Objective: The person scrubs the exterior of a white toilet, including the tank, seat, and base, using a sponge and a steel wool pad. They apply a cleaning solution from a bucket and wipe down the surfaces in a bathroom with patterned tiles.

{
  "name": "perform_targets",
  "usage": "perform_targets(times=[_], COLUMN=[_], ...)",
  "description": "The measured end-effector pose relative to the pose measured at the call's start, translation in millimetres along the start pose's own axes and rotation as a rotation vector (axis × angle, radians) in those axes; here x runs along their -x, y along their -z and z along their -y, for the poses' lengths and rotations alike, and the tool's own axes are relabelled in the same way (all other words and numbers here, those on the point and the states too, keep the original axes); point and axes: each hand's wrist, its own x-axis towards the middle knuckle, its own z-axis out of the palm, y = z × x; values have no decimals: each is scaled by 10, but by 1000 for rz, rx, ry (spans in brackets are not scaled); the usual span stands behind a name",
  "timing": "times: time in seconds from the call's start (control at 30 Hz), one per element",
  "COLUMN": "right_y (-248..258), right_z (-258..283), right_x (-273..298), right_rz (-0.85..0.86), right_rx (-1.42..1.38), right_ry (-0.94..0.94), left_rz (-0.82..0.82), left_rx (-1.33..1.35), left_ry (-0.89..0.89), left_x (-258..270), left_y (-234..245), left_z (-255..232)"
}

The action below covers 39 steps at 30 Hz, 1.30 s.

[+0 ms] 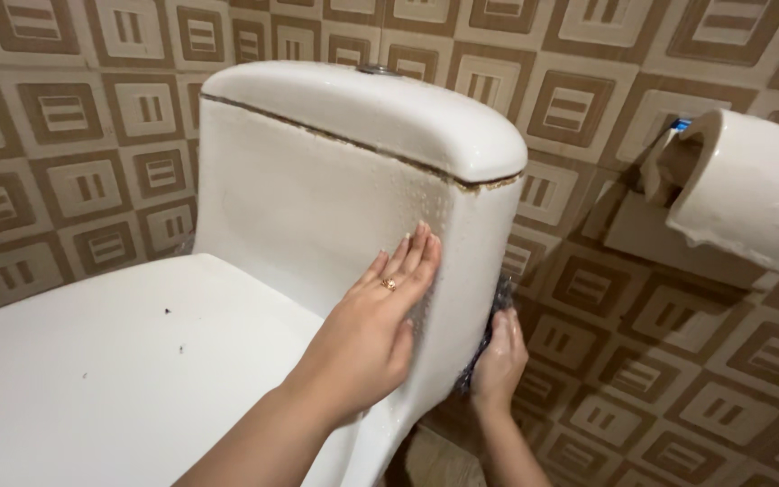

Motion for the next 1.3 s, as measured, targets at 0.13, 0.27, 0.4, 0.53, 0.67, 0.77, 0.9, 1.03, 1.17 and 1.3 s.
perform_targets(times=[0.13, 0.27, 0.4, 0.53, 0.67, 0.77, 0.9, 1.03, 1.17, 1.3], right_y=[-13, -125, -307, -404, -290, -185, -168, -338, -491, -548], right_z=[393, 1092, 1491, 1467, 1158, 869, 816, 1303, 1836, 2071], right_x=[530, 868, 602, 96, -152, 13, 431, 717, 712, 354], right_rz=[-48, 77, 81, 20, 40, 29, -86, -84, -49, -23], right_rx=[95, 107, 194, -22, -128, -140, -12, 128, 205, 163], right_ry=[44, 447, 614, 541, 232, 73, 57, 439, 600, 690], left_rz=[10, 18, 43, 48, 50, 47, 35, 37, 50, 58], left_rx=[-4, 29, 53, 43, 54, 46, 35, 1, 35, 49], left_ry=[14, 30, 59, 66, 73, 84, 69, 57, 111, 117], left_x=[1, -3, 20, -23, -24, -20, -7, -22, 11, -46], left_y=[27, 69, 67, 58, 52, 44, 10, 26, 40, 80], left_z=[-32, -40, -49, -23, -14, 11, 31, 45, -7, -25])
